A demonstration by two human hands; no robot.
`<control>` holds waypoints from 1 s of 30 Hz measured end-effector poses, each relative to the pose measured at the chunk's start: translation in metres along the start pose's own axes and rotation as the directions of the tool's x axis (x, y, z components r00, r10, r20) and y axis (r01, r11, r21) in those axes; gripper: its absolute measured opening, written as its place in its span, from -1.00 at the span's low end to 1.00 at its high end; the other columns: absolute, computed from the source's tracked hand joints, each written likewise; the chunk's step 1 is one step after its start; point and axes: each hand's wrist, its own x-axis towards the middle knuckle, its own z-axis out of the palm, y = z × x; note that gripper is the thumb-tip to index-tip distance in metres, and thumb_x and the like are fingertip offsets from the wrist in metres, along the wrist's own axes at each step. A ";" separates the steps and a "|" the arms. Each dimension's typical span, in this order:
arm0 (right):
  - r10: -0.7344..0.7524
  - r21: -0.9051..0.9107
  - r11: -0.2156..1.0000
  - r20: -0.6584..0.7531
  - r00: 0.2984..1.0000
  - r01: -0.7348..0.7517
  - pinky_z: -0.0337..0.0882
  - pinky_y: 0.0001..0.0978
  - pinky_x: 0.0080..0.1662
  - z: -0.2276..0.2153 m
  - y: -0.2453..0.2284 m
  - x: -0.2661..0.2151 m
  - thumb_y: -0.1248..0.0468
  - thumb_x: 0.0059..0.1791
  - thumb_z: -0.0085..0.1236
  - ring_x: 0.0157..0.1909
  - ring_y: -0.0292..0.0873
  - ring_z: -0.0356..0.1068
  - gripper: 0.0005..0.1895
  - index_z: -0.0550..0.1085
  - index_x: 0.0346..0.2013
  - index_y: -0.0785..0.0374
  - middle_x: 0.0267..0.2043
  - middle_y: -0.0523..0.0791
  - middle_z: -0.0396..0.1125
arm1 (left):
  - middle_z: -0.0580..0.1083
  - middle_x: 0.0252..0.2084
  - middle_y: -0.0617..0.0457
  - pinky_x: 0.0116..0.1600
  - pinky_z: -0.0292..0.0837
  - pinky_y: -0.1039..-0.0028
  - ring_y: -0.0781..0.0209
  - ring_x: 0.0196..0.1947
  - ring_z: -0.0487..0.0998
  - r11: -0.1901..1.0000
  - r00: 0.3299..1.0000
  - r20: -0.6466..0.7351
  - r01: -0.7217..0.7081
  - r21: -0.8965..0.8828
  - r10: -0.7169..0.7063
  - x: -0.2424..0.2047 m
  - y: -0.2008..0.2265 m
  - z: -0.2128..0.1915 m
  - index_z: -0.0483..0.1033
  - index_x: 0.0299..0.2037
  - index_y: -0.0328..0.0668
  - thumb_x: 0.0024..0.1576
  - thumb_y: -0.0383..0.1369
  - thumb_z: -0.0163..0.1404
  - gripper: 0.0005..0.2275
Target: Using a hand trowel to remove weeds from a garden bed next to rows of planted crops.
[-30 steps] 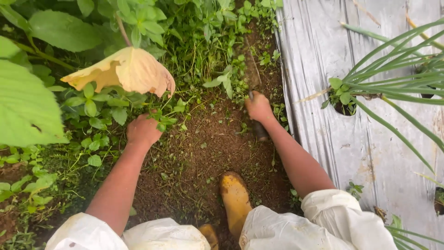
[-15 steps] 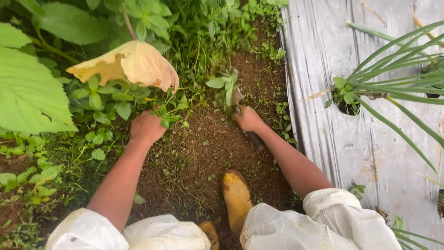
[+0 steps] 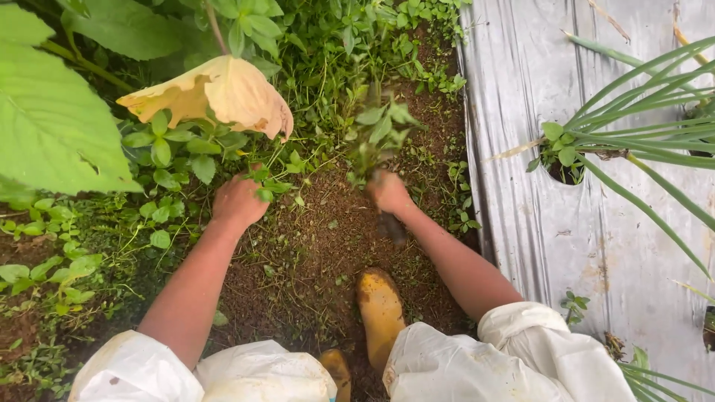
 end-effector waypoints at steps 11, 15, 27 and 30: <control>0.003 -0.115 0.993 0.186 0.982 0.019 0.43 -0.10 -0.61 -0.009 -0.006 -0.011 0.28 -0.07 0.05 -0.68 -0.03 0.33 -0.70 0.47 -0.19 0.50 -0.61 0.08 0.32 | 0.41 -0.61 -0.03 -0.36 0.43 0.17 0.06 -0.64 0.38 0.999 0.999 0.009 0.039 -0.026 -0.038 -0.013 0.014 -0.026 0.54 -0.38 -0.40 0.19 -0.36 -0.14 -0.75; -0.022 0.043 0.999 0.096 0.995 0.018 0.42 -0.13 -0.60 0.002 0.028 0.019 0.21 0.03 0.09 -0.67 -0.08 0.35 -0.68 0.44 -0.09 0.45 -0.58 0.05 0.35 | 0.27 -0.78 0.06 -0.48 0.28 0.34 0.26 -0.79 0.12 0.999 0.999 -0.026 0.031 -0.015 -0.031 -0.006 0.014 -0.020 0.38 -0.63 -0.15 0.18 -0.34 -0.14 -0.71; -0.003 -0.147 0.988 0.257 0.966 0.042 0.41 -0.23 -0.66 -0.016 -0.015 -0.010 0.25 -0.05 0.03 -0.73 -0.11 0.31 -0.79 0.48 -0.32 0.37 -0.69 0.01 0.30 | 0.41 -0.58 -0.12 -0.14 0.43 0.06 -0.07 -0.47 0.43 0.999 0.999 -0.021 0.041 -0.012 -0.041 -0.006 0.007 -0.024 0.46 -0.54 -0.26 0.25 -0.25 -0.15 -0.66; 0.020 -0.034 0.999 0.129 0.991 -0.016 0.43 -0.15 -0.66 -0.006 -0.002 0.008 0.24 -0.02 -0.01 -0.73 -0.06 0.34 -0.77 0.44 -0.23 0.37 -0.67 0.03 0.31 | 0.33 -0.72 -0.04 -0.31 0.37 0.19 0.10 -0.67 0.29 1.000 0.999 -0.045 0.029 -0.001 -0.029 -0.006 0.000 -0.017 0.43 -0.60 -0.18 0.23 -0.30 -0.16 -0.67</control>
